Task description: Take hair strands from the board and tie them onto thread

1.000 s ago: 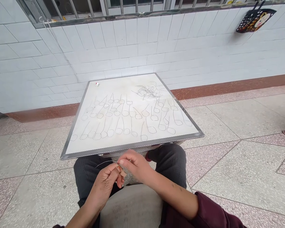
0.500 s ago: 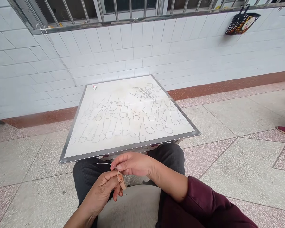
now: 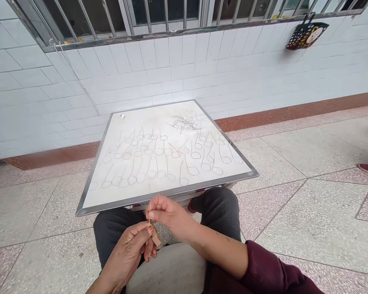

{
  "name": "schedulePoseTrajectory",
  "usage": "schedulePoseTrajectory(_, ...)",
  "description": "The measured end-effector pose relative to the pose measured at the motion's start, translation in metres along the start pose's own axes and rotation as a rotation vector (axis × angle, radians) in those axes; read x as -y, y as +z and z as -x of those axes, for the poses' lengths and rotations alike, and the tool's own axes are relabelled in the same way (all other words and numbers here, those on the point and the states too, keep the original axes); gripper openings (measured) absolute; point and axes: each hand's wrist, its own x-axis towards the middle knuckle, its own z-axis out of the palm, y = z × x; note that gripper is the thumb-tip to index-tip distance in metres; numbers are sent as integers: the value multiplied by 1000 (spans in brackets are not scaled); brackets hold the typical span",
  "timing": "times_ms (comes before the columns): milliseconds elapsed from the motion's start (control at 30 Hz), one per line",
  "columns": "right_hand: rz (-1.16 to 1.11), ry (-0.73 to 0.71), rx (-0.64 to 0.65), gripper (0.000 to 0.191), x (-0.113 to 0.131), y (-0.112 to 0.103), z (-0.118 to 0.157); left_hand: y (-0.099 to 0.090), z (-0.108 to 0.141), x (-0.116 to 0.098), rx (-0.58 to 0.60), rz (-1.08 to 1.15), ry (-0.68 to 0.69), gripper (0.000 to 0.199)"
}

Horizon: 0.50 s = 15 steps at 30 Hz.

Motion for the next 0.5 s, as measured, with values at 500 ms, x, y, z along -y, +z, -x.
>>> schedulePoseTrajectory(500,-145,-38,-270,30,18,-7,-10,4,3,-7,38,-140,-49,38)
